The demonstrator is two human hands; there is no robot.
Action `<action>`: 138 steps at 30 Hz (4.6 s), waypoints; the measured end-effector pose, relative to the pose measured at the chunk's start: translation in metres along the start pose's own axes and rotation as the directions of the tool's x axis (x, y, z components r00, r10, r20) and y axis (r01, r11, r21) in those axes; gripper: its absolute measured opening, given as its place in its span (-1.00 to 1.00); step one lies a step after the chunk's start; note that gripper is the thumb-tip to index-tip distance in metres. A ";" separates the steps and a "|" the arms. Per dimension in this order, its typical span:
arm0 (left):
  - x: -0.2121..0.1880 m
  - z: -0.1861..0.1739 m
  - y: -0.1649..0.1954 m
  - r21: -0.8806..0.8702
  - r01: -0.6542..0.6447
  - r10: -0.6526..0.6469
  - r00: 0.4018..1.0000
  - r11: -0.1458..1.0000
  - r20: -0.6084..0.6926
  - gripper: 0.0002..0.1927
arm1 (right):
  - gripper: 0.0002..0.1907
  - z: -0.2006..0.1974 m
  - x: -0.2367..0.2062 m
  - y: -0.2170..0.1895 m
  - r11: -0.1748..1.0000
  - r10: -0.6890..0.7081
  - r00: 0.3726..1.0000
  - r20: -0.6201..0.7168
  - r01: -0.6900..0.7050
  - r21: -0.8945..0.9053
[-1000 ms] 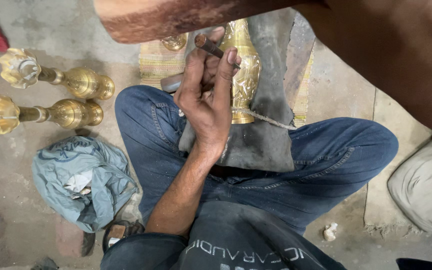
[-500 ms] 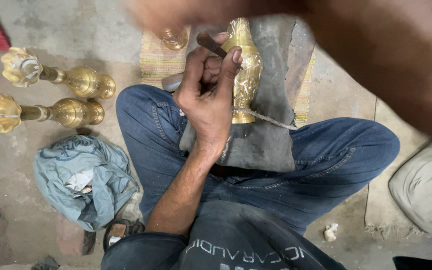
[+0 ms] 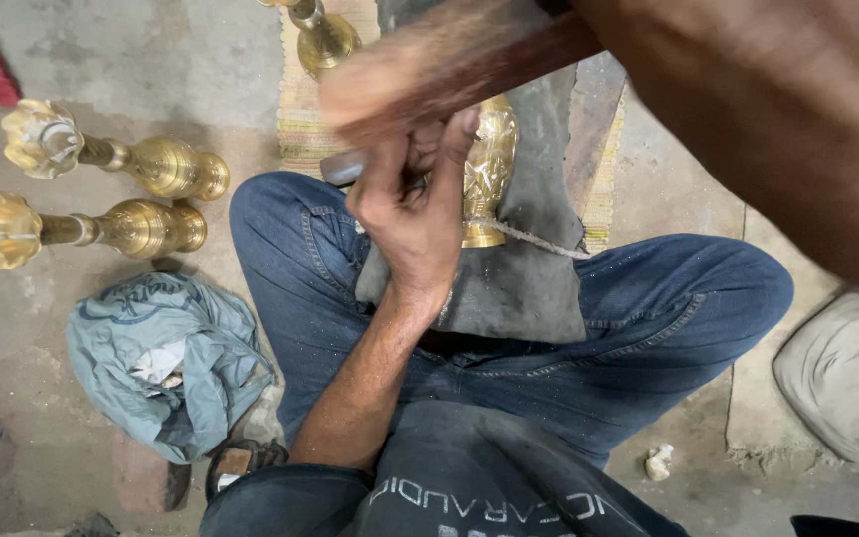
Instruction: The person sits cross-legged on the floor holding a brass vase against a cloth pad on their lap. They hold a chisel against the vase's decorated surface and strike it with a wooden mallet, rotating the vase to engrave patterns across different areas.
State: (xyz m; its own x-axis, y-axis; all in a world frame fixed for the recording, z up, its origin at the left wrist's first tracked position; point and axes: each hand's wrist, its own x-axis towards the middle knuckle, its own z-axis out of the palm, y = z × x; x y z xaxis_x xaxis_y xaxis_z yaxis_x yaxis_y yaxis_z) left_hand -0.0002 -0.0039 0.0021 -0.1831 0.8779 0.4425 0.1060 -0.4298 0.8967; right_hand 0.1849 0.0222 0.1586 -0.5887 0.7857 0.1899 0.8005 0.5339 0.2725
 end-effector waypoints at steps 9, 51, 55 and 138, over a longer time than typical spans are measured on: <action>0.003 -0.001 0.003 0.027 0.081 -0.081 0.997 0.996 0.006 -0.90 | -0.86 0.001 -0.001 0.001 1.000 0.006 1.000 -0.006 -0.006 0.007; 0.002 0.001 0.008 0.033 0.040 -0.039 0.999 0.999 -0.018 -0.81 | -0.88 0.011 -0.006 0.005 0.998 0.001 1.000 -0.011 0.000 0.066; 0.001 0.001 0.006 0.040 0.036 -0.035 0.999 0.999 -0.025 -0.82 | -0.88 0.013 -0.006 0.005 0.998 0.006 1.000 -0.013 -0.005 0.067; -0.001 0.001 0.005 0.026 0.026 -0.026 1.000 0.999 -0.004 -0.73 | -0.92 0.034 -0.021 0.015 0.987 0.009 0.999 -0.039 -0.003 0.162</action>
State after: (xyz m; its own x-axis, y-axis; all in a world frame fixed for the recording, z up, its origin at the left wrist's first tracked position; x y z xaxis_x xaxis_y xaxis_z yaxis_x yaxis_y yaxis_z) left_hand 0.0011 -0.0071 0.0060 -0.1897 0.8880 0.4188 0.1264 -0.4010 0.9073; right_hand 0.2130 0.0244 0.1264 -0.5852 0.7779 0.2290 0.8098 0.5752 0.1153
